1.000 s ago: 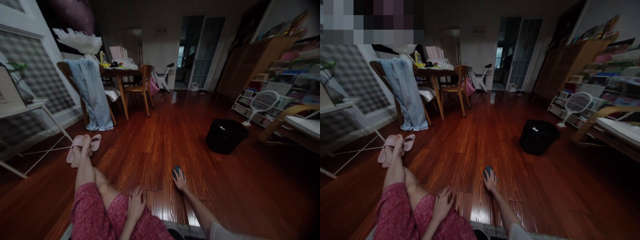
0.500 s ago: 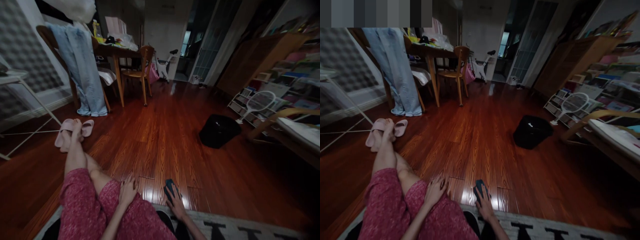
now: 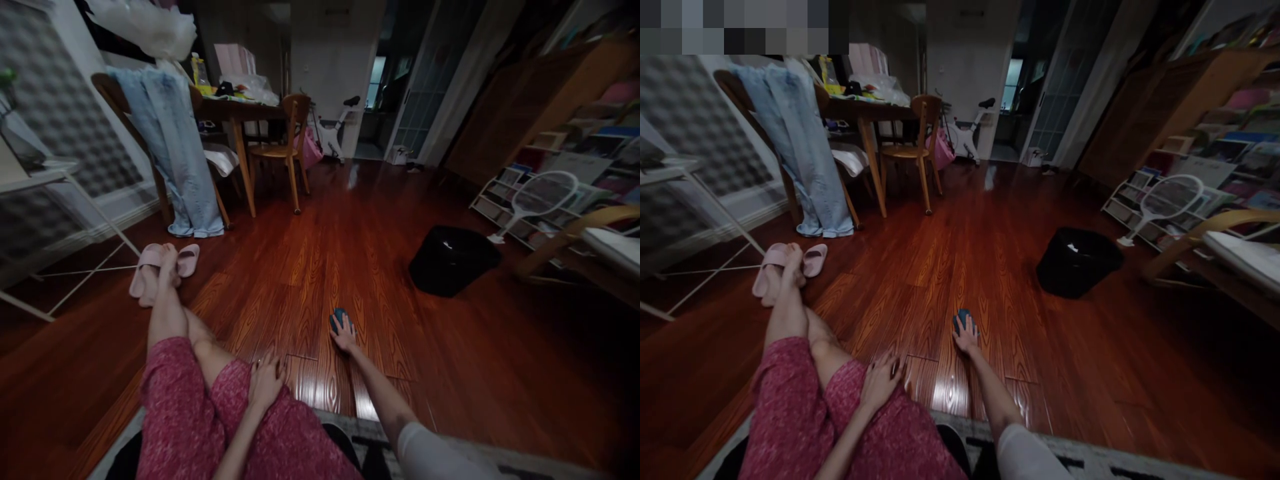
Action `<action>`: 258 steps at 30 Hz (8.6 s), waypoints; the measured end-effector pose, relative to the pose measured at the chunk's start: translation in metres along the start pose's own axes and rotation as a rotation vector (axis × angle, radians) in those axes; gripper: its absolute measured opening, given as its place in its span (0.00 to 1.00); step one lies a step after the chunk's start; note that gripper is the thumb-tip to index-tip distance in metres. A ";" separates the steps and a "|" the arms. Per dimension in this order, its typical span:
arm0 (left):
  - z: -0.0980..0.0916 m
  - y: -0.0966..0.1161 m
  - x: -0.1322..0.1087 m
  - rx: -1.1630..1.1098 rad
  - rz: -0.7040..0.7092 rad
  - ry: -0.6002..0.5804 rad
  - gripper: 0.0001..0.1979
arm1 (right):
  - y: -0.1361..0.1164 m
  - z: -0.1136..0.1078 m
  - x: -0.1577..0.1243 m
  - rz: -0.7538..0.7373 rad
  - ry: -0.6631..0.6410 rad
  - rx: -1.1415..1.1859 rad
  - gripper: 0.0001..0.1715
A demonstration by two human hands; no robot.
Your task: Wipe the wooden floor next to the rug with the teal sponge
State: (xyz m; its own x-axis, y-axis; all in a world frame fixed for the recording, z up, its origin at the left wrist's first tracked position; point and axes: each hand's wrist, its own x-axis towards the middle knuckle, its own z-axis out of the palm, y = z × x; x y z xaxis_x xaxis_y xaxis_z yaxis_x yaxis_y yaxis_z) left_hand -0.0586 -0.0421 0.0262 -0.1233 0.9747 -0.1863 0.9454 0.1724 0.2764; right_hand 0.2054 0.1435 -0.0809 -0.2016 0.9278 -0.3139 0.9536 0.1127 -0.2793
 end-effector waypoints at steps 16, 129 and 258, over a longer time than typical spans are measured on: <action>-0.006 0.004 -0.004 -0.023 -0.003 -0.019 0.22 | 0.000 0.085 -0.156 -0.406 -0.023 0.028 0.35; 0.000 0.002 -0.004 -0.093 0.026 0.038 0.23 | 0.006 0.074 -0.122 -0.561 -0.006 0.010 0.31; 0.005 0.004 0.009 -0.008 0.012 -0.219 0.26 | 0.033 -0.013 0.129 0.073 0.151 -0.076 0.35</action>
State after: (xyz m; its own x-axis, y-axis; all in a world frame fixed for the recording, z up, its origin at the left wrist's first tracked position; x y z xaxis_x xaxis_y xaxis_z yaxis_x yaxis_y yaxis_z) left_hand -0.0542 -0.0332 0.0210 -0.0431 0.9227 -0.3831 0.9439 0.1632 0.2870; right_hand 0.2139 0.2715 -0.1190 -0.1006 0.9767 -0.1896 0.9797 0.0641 -0.1898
